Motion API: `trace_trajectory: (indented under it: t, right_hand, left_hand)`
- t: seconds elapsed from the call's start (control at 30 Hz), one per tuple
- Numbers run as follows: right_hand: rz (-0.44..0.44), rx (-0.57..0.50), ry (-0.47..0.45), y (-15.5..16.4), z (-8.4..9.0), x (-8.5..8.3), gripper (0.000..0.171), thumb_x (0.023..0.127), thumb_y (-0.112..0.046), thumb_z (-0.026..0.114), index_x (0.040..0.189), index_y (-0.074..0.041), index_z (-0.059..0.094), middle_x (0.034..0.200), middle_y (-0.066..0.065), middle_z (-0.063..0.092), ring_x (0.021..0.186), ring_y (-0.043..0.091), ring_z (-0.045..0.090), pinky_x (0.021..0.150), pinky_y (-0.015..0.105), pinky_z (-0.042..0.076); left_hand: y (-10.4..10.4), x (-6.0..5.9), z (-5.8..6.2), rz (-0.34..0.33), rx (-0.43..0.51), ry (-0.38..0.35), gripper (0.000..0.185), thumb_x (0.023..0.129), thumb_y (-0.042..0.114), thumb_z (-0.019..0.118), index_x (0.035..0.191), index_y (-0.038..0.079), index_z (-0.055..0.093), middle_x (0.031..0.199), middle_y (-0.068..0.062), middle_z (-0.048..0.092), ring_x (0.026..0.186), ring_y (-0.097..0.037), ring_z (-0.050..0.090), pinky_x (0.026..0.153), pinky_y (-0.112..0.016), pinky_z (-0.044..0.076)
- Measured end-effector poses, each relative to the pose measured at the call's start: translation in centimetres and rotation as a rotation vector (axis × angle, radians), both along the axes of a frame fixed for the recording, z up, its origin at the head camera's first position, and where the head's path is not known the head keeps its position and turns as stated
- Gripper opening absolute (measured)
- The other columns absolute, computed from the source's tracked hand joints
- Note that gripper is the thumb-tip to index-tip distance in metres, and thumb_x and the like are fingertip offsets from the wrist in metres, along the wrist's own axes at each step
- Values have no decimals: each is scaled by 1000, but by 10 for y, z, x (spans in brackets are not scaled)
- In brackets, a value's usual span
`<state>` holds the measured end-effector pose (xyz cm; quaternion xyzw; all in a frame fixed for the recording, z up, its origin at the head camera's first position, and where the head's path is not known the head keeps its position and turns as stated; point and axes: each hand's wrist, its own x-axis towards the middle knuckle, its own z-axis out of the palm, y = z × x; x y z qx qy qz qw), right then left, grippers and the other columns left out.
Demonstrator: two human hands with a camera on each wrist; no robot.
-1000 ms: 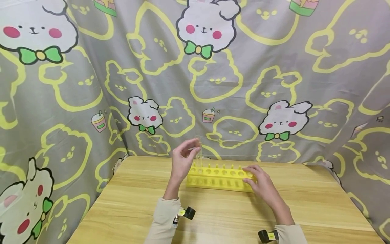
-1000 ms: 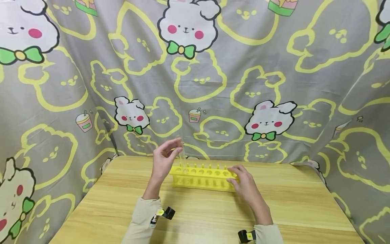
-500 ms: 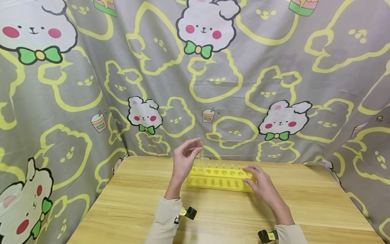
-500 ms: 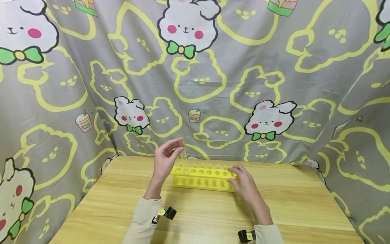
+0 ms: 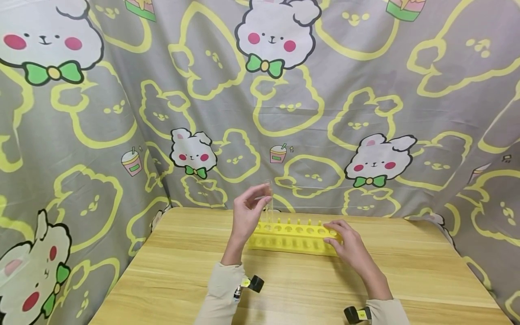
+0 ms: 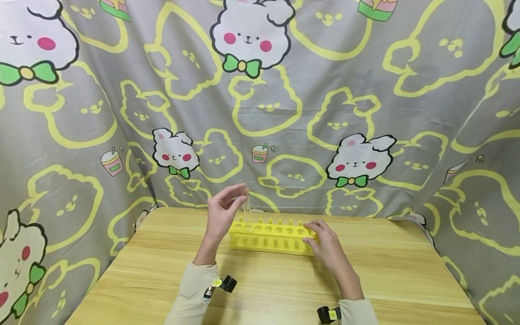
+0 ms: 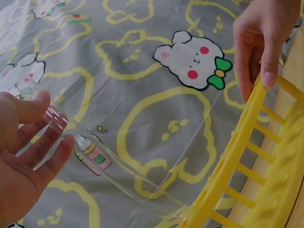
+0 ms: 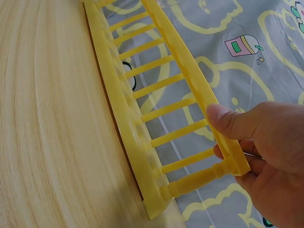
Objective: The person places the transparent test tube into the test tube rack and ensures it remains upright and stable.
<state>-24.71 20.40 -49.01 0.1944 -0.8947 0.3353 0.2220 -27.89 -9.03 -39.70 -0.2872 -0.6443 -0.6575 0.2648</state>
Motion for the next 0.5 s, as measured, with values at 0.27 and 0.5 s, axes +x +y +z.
trace_trajectory:
  t: [0.27,0.5]
  right_hand:
    - [1,1,-2,0,0,0,39,84,0,82,121,4,70,117,17,65,108,39,66,90,54,56]
    - [0,0,-1,0,1,0,39,84,0,82,121,4,70,116,16,65,108,39,66,90,55,56]
  left_hand:
    - [2,0,0,-3,7,-8,28,91,-4,74,119,-7,71,106,-22,73,96,-38,72,86,-35,61]
    - [4,0,0,-18,16,-16,27,92,-5,73,118,-6,71,107,-24,72,97,-41,72,86,-35,61]
